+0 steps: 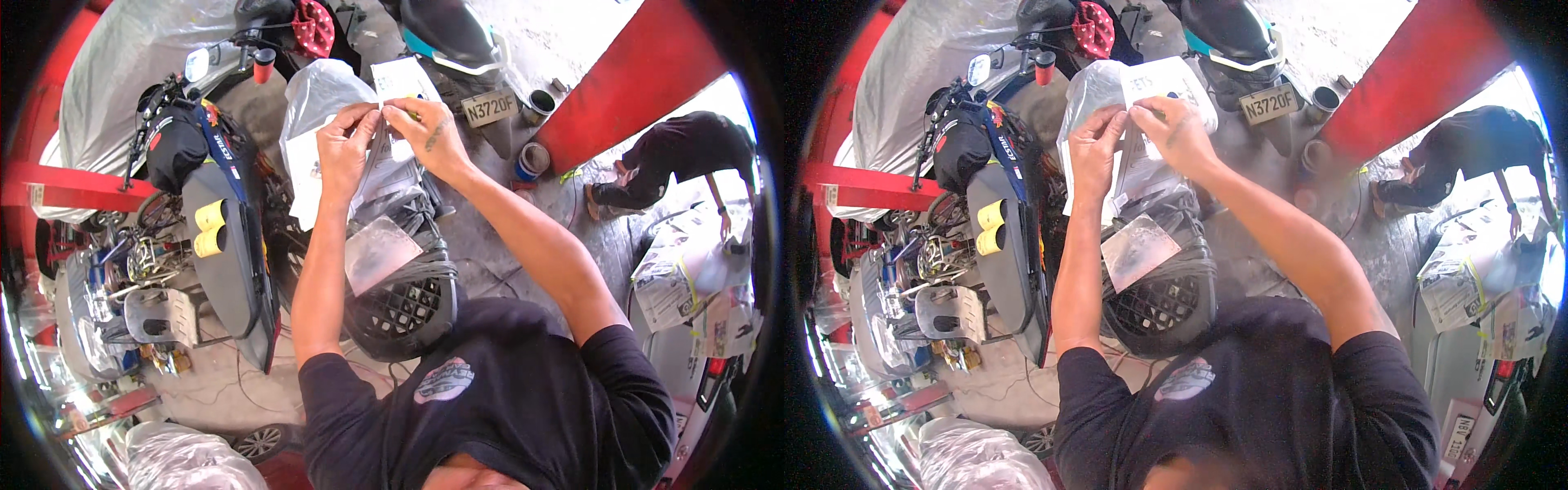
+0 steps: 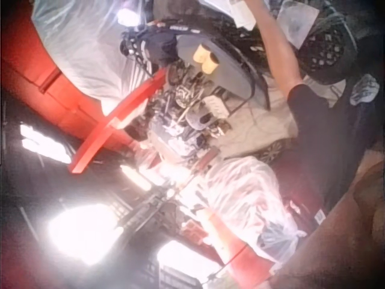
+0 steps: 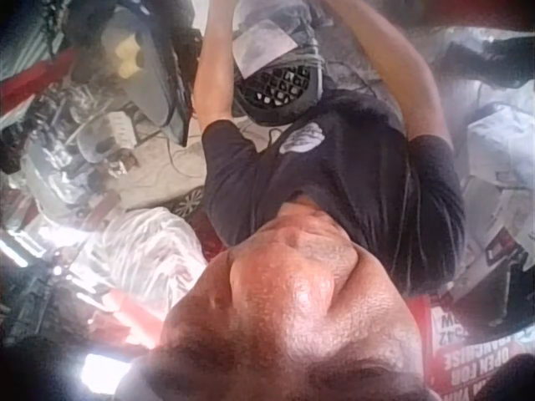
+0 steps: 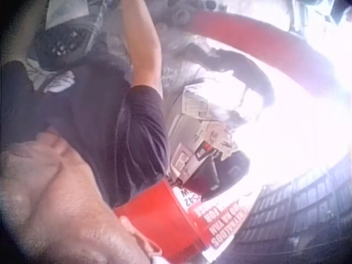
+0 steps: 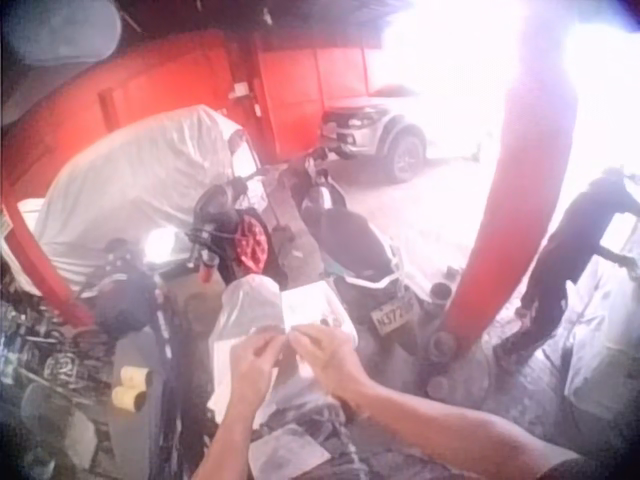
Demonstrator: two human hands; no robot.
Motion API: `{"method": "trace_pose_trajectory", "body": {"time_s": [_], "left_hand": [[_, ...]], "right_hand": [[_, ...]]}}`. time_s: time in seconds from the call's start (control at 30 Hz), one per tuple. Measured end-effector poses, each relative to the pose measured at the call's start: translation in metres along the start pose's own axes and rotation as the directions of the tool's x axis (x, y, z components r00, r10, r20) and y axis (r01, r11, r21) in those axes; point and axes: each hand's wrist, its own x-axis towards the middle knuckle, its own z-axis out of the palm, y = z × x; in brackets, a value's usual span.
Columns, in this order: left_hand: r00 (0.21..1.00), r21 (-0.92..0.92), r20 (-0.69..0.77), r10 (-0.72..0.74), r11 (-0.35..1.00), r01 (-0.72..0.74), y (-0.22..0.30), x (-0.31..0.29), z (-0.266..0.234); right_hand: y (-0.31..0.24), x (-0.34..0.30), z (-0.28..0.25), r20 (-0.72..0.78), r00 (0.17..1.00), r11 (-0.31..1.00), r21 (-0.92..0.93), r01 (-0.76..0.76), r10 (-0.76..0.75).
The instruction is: The person tears off pieces of newspaper and uses yellow masking tape to cover the rear trunk and license plate area of a silver car. The person smooths the newspaper onto the surface and secures it with tape along the edges.
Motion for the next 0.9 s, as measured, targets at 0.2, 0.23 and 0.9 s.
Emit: {"method": "trace_pose_trajectory", "body": {"time_s": [0.2,0.23,0.9], "left_hand": [[0.990,-0.074,0.024,-0.142,0.987,0.143,0.003,-0.004,0.008],[0.988,-0.081,0.029,-0.150,0.985,0.152,0.001,-0.005,0.009],[0.971,-0.251,0.122,-0.204,0.940,0.229,-0.012,-0.012,0.010]], "right_hand": [[0.001,-0.004,-0.009,0.021,0.998,0.998,0.030,-0.053,0.053],[0.001,-0.005,-0.011,0.022,0.998,0.997,0.033,-0.064,0.064],[0.006,-0.021,-0.018,0.060,0.992,0.994,0.029,-0.110,0.108]]}}
